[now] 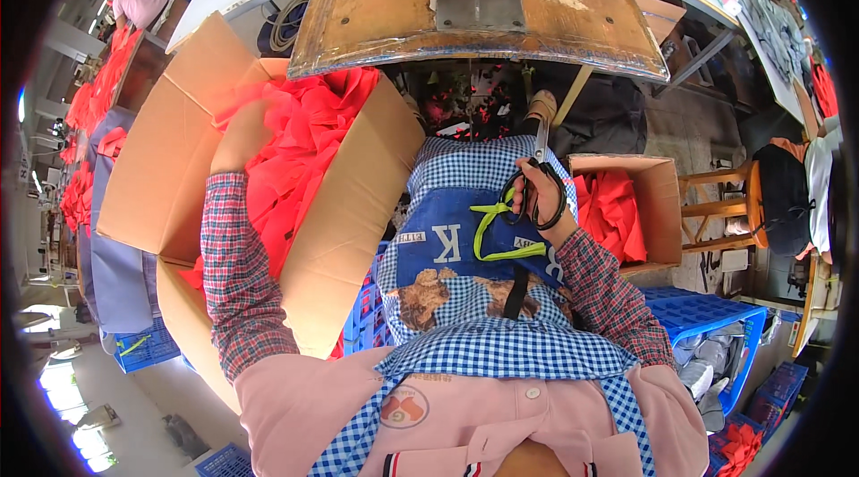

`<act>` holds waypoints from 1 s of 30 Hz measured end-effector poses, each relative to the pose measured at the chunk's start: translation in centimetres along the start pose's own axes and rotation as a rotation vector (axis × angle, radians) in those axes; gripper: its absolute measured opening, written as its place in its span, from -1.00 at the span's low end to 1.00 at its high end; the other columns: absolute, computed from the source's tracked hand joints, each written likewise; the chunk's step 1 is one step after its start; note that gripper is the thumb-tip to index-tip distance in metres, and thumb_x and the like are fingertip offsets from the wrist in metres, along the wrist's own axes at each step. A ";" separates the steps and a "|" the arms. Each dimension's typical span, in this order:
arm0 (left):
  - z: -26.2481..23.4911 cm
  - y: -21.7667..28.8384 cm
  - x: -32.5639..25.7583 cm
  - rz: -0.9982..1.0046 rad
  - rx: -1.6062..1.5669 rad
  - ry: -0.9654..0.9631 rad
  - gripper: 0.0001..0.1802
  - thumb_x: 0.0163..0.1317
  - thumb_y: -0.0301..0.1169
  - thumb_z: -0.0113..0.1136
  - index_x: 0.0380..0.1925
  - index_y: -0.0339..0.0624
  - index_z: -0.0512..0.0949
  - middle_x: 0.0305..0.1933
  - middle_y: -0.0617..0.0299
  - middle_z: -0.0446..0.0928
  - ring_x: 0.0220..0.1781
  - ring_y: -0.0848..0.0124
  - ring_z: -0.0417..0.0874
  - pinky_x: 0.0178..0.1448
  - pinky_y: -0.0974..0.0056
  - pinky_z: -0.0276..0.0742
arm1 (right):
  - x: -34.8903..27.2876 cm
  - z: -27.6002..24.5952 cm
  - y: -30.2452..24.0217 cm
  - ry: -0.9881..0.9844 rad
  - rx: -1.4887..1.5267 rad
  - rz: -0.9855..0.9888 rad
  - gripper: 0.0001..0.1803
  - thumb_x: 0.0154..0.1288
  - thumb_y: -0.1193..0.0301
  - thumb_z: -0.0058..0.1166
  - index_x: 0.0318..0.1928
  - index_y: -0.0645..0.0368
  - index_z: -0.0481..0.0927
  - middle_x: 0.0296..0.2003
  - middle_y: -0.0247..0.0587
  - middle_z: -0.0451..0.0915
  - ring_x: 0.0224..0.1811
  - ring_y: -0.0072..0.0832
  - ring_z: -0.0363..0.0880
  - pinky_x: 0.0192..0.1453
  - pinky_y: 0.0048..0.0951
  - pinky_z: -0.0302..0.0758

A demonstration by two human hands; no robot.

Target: Cutting and processing red fabric pieces at a workstation using scissors.

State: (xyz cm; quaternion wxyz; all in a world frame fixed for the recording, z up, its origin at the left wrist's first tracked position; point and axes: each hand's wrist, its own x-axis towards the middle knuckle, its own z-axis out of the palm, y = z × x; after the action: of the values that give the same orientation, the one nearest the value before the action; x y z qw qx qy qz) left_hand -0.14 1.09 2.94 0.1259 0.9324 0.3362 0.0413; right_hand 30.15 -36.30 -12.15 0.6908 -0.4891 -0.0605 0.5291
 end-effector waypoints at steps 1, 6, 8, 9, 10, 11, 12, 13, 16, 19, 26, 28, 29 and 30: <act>0.9 -2.1 -0.8 -0.080 0.064 -0.078 -0.53 0.02 -0.56 0.18 0.02 -0.36 0.51 0.03 -0.13 0.57 0.14 0.05 0.55 0.15 0.18 0.48 | 0.0 0.1 0.0 -0.002 -0.003 0.001 -0.67 0.41 0.23 -0.04 0.05 0.17 0.43 -0.49 -0.31 0.45 -0.55 -0.52 0.49 -0.51 -0.47 0.50; 5.6 -3.0 -0.5 -0.086 0.081 -0.091 -0.62 0.03 -0.43 0.27 -0.10 -0.32 0.58 -0.10 -0.16 0.60 0.01 0.01 0.61 0.04 0.15 0.52 | 0.1 0.0 0.1 -0.003 -0.018 -0.005 -0.65 0.42 0.23 -0.03 0.07 0.17 0.41 -0.48 -0.31 0.46 -0.54 -0.52 0.48 -0.51 -0.47 0.50; 3.9 -1.9 -0.2 -0.220 0.105 -0.206 -0.65 0.05 -0.39 0.29 -0.14 -0.30 0.60 -0.14 -0.17 0.61 -0.03 0.01 0.63 0.00 0.14 0.53 | -0.1 0.6 0.0 0.002 -0.028 -0.001 -0.66 0.41 0.23 -0.03 0.07 0.16 0.41 -0.48 -0.31 0.46 -0.55 -0.51 0.48 -0.52 -0.47 0.50; 2.6 -2.4 -0.8 -0.177 0.062 -0.137 -0.69 0.08 -0.36 0.28 -0.18 -0.30 0.62 -0.16 -0.16 0.62 -0.05 0.03 0.64 -0.01 0.13 0.54 | -0.4 1.1 0.1 0.004 -0.033 0.010 -0.66 0.41 0.23 -0.02 0.07 0.15 0.41 -0.48 -0.31 0.46 -0.55 -0.51 0.48 -0.52 -0.46 0.50; 1.2 -1.3 -0.6 -0.116 0.016 -0.076 -0.71 0.11 -0.34 0.28 -0.21 -0.30 0.63 -0.19 -0.15 0.63 -0.07 0.05 0.66 -0.03 0.12 0.54 | -0.7 1.1 0.2 0.026 -0.032 -0.012 -0.69 0.41 0.26 -0.01 0.05 0.14 0.41 -0.49 -0.29 0.45 -0.57 -0.52 0.46 -0.54 -0.48 0.48; 0.3 0.0 -0.5 -0.124 -0.038 0.076 -0.72 0.13 -0.36 0.25 -0.21 -0.31 0.63 -0.17 -0.13 0.64 -0.06 0.06 0.66 -0.02 0.13 0.54 | -1.0 1.3 0.3 0.037 -0.027 -0.020 -0.69 0.41 0.26 -0.01 0.05 0.14 0.41 -0.49 -0.29 0.45 -0.57 -0.52 0.46 -0.54 -0.48 0.48; -1.1 2.9 -0.3 -0.123 -0.092 0.227 -0.74 0.15 -0.37 0.23 -0.21 -0.32 0.62 -0.16 -0.12 0.64 -0.05 0.08 0.66 0.00 0.14 0.54 | -1.5 1.3 0.3 0.057 -0.097 -0.088 -0.70 0.40 0.29 -0.01 0.04 0.15 0.40 -0.49 -0.29 0.44 -0.58 -0.54 0.46 -0.54 -0.49 0.48; -2.3 4.2 -0.6 0.024 -0.034 0.375 -0.75 0.15 -0.40 0.22 -0.21 -0.33 0.61 -0.14 -0.10 0.64 -0.06 0.08 0.66 0.00 0.15 0.54 | -1.8 1.8 0.5 0.063 -0.172 -0.149 -0.72 0.40 0.32 0.00 0.03 0.15 0.40 -0.49 -0.29 0.44 -0.58 -0.55 0.45 -0.54 -0.51 0.47; -4.9 12.0 -1.4 0.162 -0.118 0.484 -0.78 0.15 -0.46 0.19 -0.22 -0.34 0.60 -0.13 -0.05 0.65 -0.08 0.10 0.67 0.00 0.19 0.54 | -2.7 3.6 0.8 -0.042 -0.174 -0.304 -0.66 0.35 0.40 0.11 0.08 0.14 0.38 -0.40 -0.32 0.44 -0.46 -0.62 0.45 -0.39 -0.61 0.43; -5.1 21.9 -3.2 0.231 -0.417 0.302 -0.86 0.11 -0.52 0.17 -0.30 -0.30 0.56 -0.23 0.07 0.62 -0.21 0.23 0.66 -0.09 0.25 0.54 | -4.8 7.5 -1.8 -0.155 -0.375 -0.565 -0.37 0.22 0.41 0.29 0.23 0.11 0.26 -0.14 -0.28 0.42 -0.13 -0.60 0.42 -0.03 -0.58 0.39; 2.5 28.9 -1.5 0.588 -0.546 0.122 -0.79 0.01 -0.47 0.28 -0.39 -0.23 0.45 -0.44 0.09 0.40 -0.37 0.15 0.54 -0.26 0.23 0.48 | -6.6 9.3 -5.8 -0.203 -0.268 -0.711 -0.44 0.23 0.48 0.20 0.22 0.17 0.30 -0.07 -0.30 0.52 -0.04 -0.64 0.48 0.05 -0.57 0.42; 4.1 30.5 -1.1 0.558 -0.659 0.365 -0.60 0.05 -0.39 0.38 -0.13 -0.26 0.47 -0.25 0.18 0.54 -0.19 0.27 0.61 -0.06 0.30 0.53 | -6.8 8.3 -6.6 -0.145 -0.134 -0.675 -0.54 0.29 0.56 0.07 0.19 0.21 0.32 -0.05 -0.33 0.53 -0.04 -0.67 0.48 0.06 -0.57 0.44; 5.1 30.3 -0.9 0.571 -0.665 0.353 -0.60 0.05 -0.39 0.38 -0.13 -0.26 0.47 -0.25 0.18 0.54 -0.19 0.27 0.61 -0.06 0.30 0.53 | -6.7 7.9 -7.2 -0.141 -0.072 -0.696 -0.56 0.31 0.54 0.07 0.18 0.22 0.34 -0.06 -0.31 0.54 -0.05 -0.68 0.49 0.07 -0.56 0.44; 5.9 29.6 -1.0 0.396 -0.899 0.015 -0.50 0.07 -0.35 0.41 -0.03 -0.29 0.43 -0.14 0.18 0.55 -0.11 0.33 0.60 0.02 0.31 0.52 | -6.8 7.7 -7.5 -0.122 -0.024 -0.637 -0.58 0.32 0.52 0.08 0.17 0.23 0.35 -0.07 -0.31 0.55 -0.05 -0.67 0.49 0.07 -0.56 0.44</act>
State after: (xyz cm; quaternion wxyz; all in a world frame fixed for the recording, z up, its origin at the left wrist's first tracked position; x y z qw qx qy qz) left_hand 18.25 -22.74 4.99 0.5032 0.8314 0.1024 0.2123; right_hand 27.61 -36.67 0.36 0.8108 -0.4212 -0.2579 0.3141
